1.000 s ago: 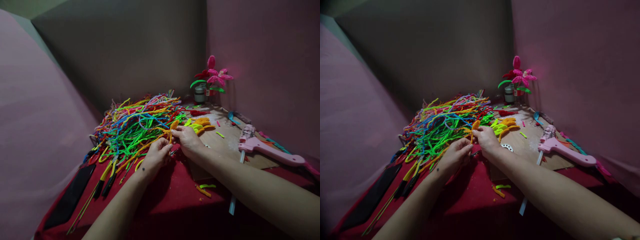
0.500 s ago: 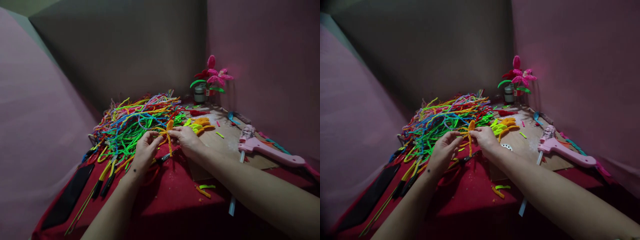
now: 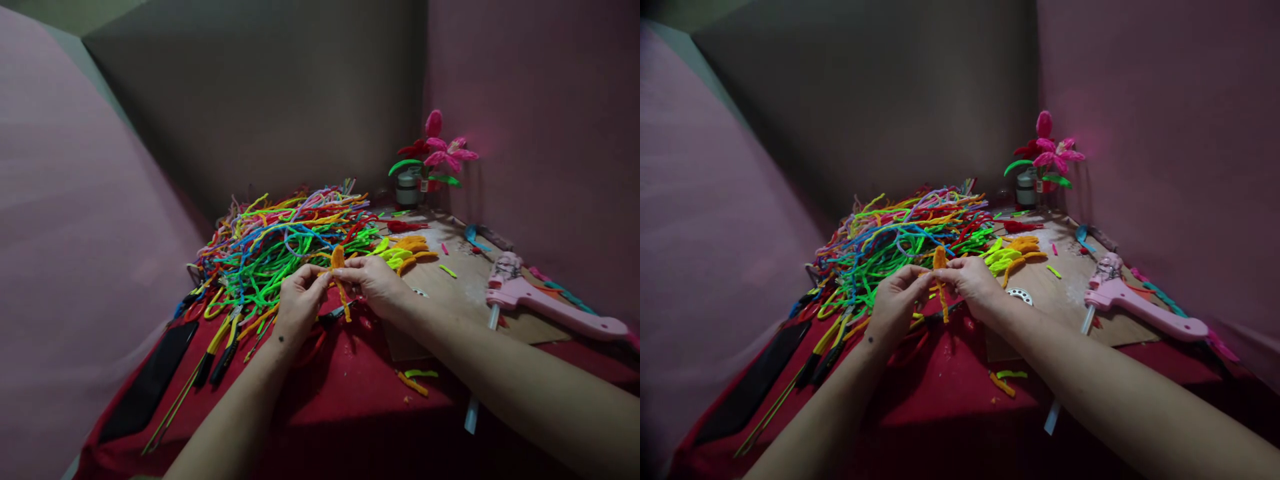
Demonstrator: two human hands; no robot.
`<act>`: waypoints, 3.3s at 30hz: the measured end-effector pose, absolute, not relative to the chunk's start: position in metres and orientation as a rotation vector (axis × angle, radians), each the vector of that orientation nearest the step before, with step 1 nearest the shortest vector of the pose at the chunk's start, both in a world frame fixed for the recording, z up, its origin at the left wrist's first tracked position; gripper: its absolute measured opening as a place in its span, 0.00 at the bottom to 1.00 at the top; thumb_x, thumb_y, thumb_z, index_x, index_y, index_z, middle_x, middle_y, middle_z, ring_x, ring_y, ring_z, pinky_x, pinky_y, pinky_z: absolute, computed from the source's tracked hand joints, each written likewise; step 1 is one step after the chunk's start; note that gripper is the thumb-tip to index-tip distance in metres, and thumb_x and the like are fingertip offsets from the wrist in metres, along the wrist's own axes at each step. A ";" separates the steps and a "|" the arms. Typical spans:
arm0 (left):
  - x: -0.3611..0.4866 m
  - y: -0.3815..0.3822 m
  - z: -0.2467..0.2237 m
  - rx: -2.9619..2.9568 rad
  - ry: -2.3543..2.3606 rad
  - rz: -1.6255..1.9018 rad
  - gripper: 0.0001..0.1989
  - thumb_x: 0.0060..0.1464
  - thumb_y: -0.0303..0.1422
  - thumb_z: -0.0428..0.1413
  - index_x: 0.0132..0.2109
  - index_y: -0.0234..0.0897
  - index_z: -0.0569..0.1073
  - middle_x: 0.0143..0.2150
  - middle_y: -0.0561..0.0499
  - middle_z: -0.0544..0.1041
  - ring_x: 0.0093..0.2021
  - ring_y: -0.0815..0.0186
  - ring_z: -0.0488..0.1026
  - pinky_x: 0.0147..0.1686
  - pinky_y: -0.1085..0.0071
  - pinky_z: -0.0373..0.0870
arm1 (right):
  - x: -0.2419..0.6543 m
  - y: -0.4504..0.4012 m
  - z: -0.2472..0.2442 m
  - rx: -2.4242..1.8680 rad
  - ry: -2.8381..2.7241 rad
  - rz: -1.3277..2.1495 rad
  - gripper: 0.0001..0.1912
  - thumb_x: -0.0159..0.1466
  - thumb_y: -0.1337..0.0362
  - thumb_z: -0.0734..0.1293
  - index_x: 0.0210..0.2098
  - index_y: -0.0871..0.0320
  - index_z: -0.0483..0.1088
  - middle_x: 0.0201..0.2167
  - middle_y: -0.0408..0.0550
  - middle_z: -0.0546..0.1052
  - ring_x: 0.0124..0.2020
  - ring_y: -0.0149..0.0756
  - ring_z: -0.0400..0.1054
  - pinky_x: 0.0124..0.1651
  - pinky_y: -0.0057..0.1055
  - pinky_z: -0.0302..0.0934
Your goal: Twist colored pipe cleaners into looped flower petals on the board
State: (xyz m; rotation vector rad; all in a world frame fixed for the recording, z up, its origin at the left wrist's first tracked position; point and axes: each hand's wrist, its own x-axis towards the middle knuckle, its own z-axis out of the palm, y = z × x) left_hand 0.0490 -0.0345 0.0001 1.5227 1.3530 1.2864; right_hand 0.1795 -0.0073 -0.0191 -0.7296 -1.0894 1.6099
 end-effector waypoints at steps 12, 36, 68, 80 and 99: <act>0.042 -0.028 -0.001 1.428 1.208 1.178 0.09 0.41 0.33 0.61 0.29 0.31 0.73 0.24 0.54 0.72 0.24 0.74 0.65 0.26 0.77 0.62 | 0.179 -0.014 -0.019 -0.980 -1.411 1.492 0.05 0.44 0.69 0.65 0.15 0.60 0.63 0.09 0.35 0.61 0.12 0.22 0.51 0.17 0.23 0.45; 0.049 -0.025 -0.011 1.917 1.222 1.597 0.03 0.46 0.29 0.56 0.27 0.35 0.71 0.28 0.53 0.69 0.30 0.70 0.67 0.32 0.74 0.65 | 0.179 -0.010 -0.020 -0.861 -1.248 1.776 0.10 0.42 0.72 0.65 0.09 0.60 0.59 0.06 0.37 0.59 0.09 0.23 0.49 0.13 0.25 0.41; -0.021 -0.082 0.001 2.343 1.903 0.348 0.08 0.51 0.34 0.46 0.40 0.40 0.61 0.26 0.55 0.68 0.26 0.67 0.66 0.28 0.72 0.63 | 0.189 -0.001 -0.009 -0.602 -0.768 1.904 0.05 0.48 0.73 0.65 0.17 0.63 0.64 0.14 0.42 0.68 0.15 0.24 0.60 0.18 0.22 0.52; -0.005 -0.068 -0.011 2.711 1.772 0.442 0.21 0.51 0.23 0.41 0.53 0.30 0.60 0.51 0.37 0.68 0.50 0.58 0.66 0.49 0.59 0.64 | 0.186 -0.004 -0.011 -0.594 -0.741 1.990 0.04 0.48 0.73 0.64 0.19 0.63 0.64 0.14 0.41 0.67 0.15 0.24 0.59 0.18 0.23 0.52; 0.022 -0.064 0.003 2.838 2.028 -0.074 0.17 0.55 0.25 0.39 0.50 0.30 0.63 0.38 0.39 0.73 0.36 0.58 0.72 0.33 0.66 0.67 | 0.186 -0.004 -0.011 -0.627 -0.856 2.034 0.06 0.47 0.78 0.62 0.21 0.63 0.62 0.14 0.40 0.66 0.14 0.25 0.61 0.18 0.23 0.53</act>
